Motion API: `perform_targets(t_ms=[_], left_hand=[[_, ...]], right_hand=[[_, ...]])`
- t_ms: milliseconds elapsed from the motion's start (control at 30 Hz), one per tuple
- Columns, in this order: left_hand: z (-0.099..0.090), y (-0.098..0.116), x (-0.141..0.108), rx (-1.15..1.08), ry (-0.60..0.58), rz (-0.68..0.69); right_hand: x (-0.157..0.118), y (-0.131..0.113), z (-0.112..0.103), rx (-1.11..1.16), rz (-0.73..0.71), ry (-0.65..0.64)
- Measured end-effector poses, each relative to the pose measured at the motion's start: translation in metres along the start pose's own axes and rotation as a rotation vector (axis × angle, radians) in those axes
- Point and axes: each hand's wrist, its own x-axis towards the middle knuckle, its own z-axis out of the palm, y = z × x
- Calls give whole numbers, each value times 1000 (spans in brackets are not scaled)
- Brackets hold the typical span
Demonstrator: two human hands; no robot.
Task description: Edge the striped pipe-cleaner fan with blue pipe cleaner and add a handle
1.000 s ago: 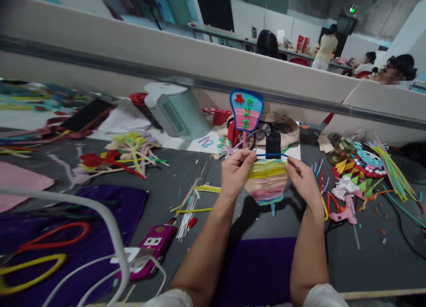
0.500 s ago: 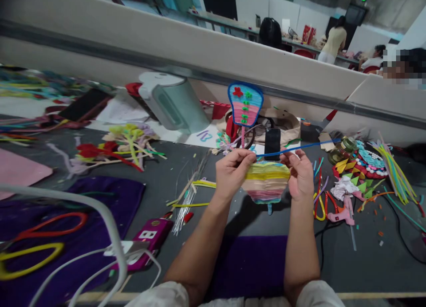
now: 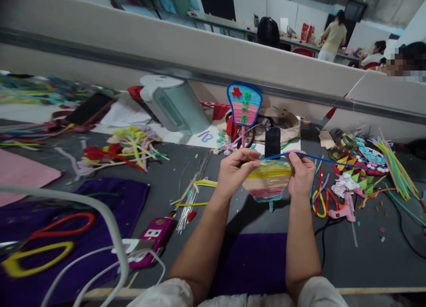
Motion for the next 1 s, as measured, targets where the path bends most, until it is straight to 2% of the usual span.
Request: perform_targets(t_ms=[133, 367, 800, 1000], left_hand=[[-3, -1, 1, -9, -56, -3], [-4, -3, 0, 36, -65, 6], [-5, -3, 0, 44, -58, 3], [-4, -2, -1, 45, -47, -4]], right_hand=[[2, 1, -1, 38, 51, 6], [2, 4, 0, 53, 121, -7], [2, 5, 0, 73, 109, -14], [4, 3, -2, 65, 71, 23]])
